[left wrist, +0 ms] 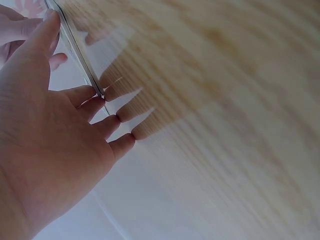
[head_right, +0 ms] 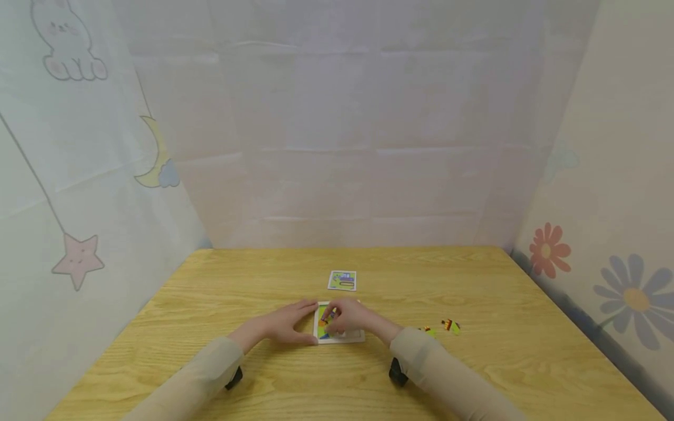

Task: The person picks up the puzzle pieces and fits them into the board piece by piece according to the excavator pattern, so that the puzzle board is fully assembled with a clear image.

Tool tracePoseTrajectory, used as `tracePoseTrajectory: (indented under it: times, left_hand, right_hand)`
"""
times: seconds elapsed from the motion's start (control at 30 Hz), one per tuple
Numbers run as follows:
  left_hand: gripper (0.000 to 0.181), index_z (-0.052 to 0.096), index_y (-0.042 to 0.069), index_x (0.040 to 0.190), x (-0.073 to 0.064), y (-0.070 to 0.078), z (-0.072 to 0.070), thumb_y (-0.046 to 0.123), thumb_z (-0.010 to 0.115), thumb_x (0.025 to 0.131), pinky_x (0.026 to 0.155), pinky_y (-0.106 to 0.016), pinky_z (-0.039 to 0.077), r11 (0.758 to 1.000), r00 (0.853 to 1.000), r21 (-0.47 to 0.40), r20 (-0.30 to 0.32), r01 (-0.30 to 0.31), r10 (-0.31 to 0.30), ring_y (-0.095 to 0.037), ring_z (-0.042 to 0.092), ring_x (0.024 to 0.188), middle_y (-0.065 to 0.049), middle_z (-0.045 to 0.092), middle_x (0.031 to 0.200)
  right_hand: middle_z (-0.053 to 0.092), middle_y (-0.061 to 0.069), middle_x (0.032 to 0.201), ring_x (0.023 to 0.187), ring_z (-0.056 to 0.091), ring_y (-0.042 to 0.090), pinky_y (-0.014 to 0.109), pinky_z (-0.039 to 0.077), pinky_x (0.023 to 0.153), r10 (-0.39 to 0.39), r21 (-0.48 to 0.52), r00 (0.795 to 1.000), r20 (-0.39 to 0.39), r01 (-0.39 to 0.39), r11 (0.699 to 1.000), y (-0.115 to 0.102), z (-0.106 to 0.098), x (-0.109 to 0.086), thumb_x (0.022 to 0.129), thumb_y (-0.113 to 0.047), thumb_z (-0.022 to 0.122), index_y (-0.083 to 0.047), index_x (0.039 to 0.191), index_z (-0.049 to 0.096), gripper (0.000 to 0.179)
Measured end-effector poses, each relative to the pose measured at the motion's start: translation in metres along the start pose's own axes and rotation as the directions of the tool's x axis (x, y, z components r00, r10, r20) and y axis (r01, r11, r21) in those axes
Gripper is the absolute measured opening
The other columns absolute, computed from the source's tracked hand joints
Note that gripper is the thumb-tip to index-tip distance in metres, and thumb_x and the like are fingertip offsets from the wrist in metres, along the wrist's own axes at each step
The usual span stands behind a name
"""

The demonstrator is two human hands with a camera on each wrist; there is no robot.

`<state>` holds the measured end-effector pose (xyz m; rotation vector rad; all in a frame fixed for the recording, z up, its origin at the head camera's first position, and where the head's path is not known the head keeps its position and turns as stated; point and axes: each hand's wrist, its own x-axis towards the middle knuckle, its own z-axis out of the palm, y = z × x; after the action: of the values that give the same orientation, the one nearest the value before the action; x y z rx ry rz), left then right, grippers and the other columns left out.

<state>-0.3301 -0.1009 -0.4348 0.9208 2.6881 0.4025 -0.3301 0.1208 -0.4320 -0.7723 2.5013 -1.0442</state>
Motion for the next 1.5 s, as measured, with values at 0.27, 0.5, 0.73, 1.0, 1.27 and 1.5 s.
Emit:
tracePoseTrajectory:
  times: [0.27, 0.5, 0.73, 1.0, 1.27, 1.5]
  left_hand:
    - [0.087, 0.028, 0.007, 0.148, -0.001, 0.003, -0.003, 0.057, 0.059, 0.084, 0.113, -0.052, 0.026, 1.0, 1.0, -0.008, -0.002, -0.005, 0.005, -0.033, 0.024, 0.141, -0.01, 0.024, 0.155]
    - [0.086, 0.029, 0.007, 0.148, -0.002, 0.004, -0.005, 0.057, 0.059, 0.085, 0.113, -0.052, 0.026, 1.0, 1.0, -0.01, -0.006, -0.004, 0.004, -0.033, 0.023, 0.142, -0.01, 0.024, 0.155]
    - [0.087, 0.028, 0.007, 0.148, -0.001, 0.004, -0.006, 0.057, 0.06, 0.084, 0.113, -0.051, 0.025, 1.0, 1.0, -0.014, -0.013, -0.004, 0.004, -0.033, 0.022, 0.142, -0.01, 0.023, 0.155]
    - [0.086, 0.028, 0.008, 0.148, -0.001, 0.005, -0.005, 0.058, 0.059, 0.084, 0.114, -0.051, 0.024, 1.0, 1.0, 0.001, -0.008, -0.005, 0.005, -0.033, 0.021, 0.142, -0.009, 0.023, 0.155]
    - [0.087, 0.029, 0.007, 0.147, -0.003, 0.006, -0.005, 0.058, 0.059, 0.084, 0.114, -0.051, 0.025, 1.0, 1.0, 0.003, -0.007, 0.004, -0.004, -0.033, 0.023, 0.142, -0.011, 0.024, 0.155]
    - [0.087, 0.028, 0.008, 0.148, -0.004, 0.007, -0.004, 0.058, 0.06, 0.084, 0.114, -0.051, 0.025, 1.0, 1.0, -0.006, 0.002, 0.014, -0.014, -0.033, 0.023, 0.142, -0.012, 0.024, 0.155]
  right_hand:
    - [0.059, -0.004, 0.071, 0.061, 0.05, 0.006, 0.019, 0.043, 0.054, -0.018, -0.071, 0.999, 0.036, 0.021, 0.997, 0.0, -0.001, 0.002, 0.075, -0.02, 0.079, -0.007, 0.106, 0.067, 0.037]
    - [0.059, -0.005, 0.072, 0.063, 0.05, 0.006, 0.019, 0.043, 0.056, -0.027, -0.096, 0.999, 0.039, 0.031, 0.995, -0.002, -0.002, 0.001, 0.074, -0.019, 0.08, -0.007, 0.105, 0.067, 0.036]
    - [0.058, -0.007, 0.07, 0.062, 0.05, 0.005, 0.017, 0.042, 0.055, -0.052, -0.093, 0.997, 0.058, 0.058, 0.994, -0.004, -0.004, 0.0, 0.076, -0.016, 0.078, -0.011, 0.095, 0.07, 0.021]
    - [0.058, -0.006, 0.069, 0.061, 0.049, 0.005, 0.017, 0.04, 0.054, -0.039, -0.083, 0.998, 0.052, 0.043, 0.996, -0.002, -0.004, 0.0, 0.077, -0.015, 0.077, -0.011, 0.097, 0.07, 0.022]
    - [0.06, -0.004, 0.075, 0.067, 0.052, 0.007, 0.02, 0.044, 0.059, -0.04, -0.033, 0.999, 0.035, 0.041, 0.999, 0.003, -0.004, -0.002, 0.08, -0.015, 0.074, -0.007, 0.099, 0.069, 0.021]
    - [0.066, -0.004, 0.09, 0.08, 0.059, 0.008, 0.023, 0.051, 0.069, -0.049, 0.016, 0.999, 0.02, 0.049, 0.999, 0.006, -0.009, -0.009, 0.085, -0.019, 0.069, -0.005, 0.103, 0.068, 0.023]
